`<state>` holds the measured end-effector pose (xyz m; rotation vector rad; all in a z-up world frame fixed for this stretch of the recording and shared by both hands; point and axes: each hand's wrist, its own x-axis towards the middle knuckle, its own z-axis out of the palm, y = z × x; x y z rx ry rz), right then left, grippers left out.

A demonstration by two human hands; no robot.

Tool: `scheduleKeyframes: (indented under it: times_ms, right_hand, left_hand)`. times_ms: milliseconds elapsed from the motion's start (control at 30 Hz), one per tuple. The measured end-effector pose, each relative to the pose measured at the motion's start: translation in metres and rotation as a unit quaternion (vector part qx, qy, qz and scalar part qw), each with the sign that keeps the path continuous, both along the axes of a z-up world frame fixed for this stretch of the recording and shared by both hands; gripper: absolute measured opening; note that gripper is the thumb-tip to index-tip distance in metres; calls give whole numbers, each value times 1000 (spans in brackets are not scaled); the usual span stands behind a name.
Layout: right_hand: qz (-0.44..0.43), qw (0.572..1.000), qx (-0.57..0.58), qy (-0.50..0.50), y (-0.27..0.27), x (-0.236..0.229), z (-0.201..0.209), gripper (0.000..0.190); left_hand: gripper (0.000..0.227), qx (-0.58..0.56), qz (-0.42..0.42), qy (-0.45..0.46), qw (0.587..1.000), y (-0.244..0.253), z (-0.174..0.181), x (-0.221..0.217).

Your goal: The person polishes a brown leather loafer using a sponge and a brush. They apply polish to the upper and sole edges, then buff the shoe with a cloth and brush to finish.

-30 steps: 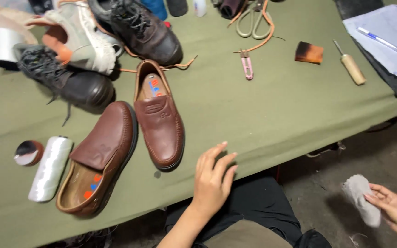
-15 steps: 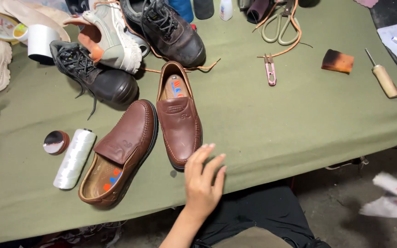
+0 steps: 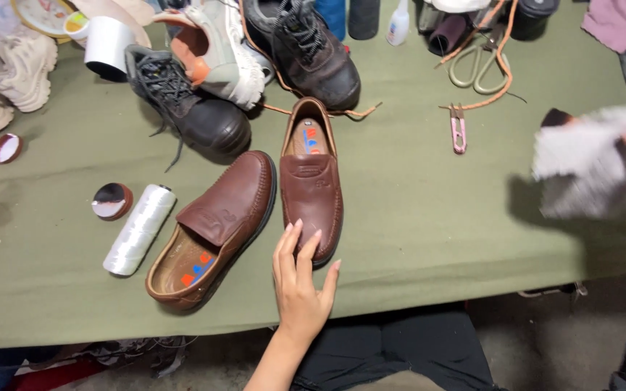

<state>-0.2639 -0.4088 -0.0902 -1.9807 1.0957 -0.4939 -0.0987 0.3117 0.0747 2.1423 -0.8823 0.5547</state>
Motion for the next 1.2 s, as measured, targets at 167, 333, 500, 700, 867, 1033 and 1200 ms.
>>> scheduleKeyframes:
  times_ms: [167,333,500,700,867,1033,1200]
  right_hand:
    - [230,890,-386,-73,343,126,263,47]
    - [357,912,-175,-97,457,183,203,50]
    - [408,904,-73,-108,515,224,207,59]
    - [442,893,-80,-17,513,269,194,38]
    - [417,906,-79,4,505,251,211,26]
    - [385,914,-126,-16,455,218,222,32]
    - [309,937,-160,8,402,206,200,30]
  left_hand:
    - [34,-29,27,-36,999,9,2,7]
    - [35,-23,98,-110,989,30,15,21]
    - [42,-10,189,-140,972,76,32,38]
    - [55,74,183,-41,980,122,26,55]
    - [36,143,215,5,966,129,18,55]
    - [15,156,191,-39,968,128,17,60]
    - [15,123,171,-129,969,104,37,60]
